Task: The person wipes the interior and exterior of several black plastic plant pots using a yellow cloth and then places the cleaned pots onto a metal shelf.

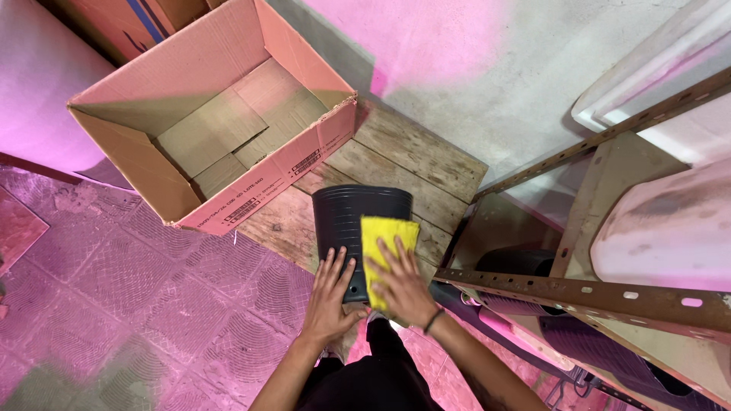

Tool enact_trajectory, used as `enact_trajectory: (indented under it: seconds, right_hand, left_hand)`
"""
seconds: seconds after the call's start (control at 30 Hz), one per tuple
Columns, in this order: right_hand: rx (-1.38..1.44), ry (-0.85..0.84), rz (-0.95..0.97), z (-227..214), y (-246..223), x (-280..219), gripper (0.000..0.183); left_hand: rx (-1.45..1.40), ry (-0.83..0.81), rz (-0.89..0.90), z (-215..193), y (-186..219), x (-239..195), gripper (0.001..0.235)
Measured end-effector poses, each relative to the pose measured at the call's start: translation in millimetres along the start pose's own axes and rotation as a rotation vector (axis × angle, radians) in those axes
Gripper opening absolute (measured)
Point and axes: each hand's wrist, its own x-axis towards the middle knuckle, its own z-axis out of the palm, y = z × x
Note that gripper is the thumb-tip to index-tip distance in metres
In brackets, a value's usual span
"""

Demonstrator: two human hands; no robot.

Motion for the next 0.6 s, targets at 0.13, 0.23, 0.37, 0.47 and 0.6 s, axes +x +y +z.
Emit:
enact_trajectory:
  seconds: [0.13, 0.23, 0.37, 0.47, 0.6]
  right_hand:
    - [0.416, 0.116, 0.428, 24.3, 60.1, 62.8, 0.076]
    - [-0.025, -0.072, 0.186, -2.1, -30.5, 25.2, 0.091]
    - [-0.114, -0.004, -0.197, 1.3, -68.1, -14.7, 0.069]
    - [-0.051, -0.135, 0.129, 21.1, -23.8, 30.0, 0.077]
    - [0.672, 0.156, 0.465, 14.9, -15.9, 63.3, 0.089]
  left_hand:
    - [-0.007, 0.007, -0.071, -6.7, -4.0, -0.2, 0.113]
    - [0.001, 0.022, -0.129, -14.6, -14.1, -16.9, 0.116]
    - [0.004, 0.061, -0.146, -23.3, -25.7, -31.7, 0.110]
    - [-0.010, 0.026, -0.243, -24.5, -28.6, -32.0, 0.115]
    - [-0.061, 0.087, -0.253, -25.0, -35.6, -44.0, 0.117]
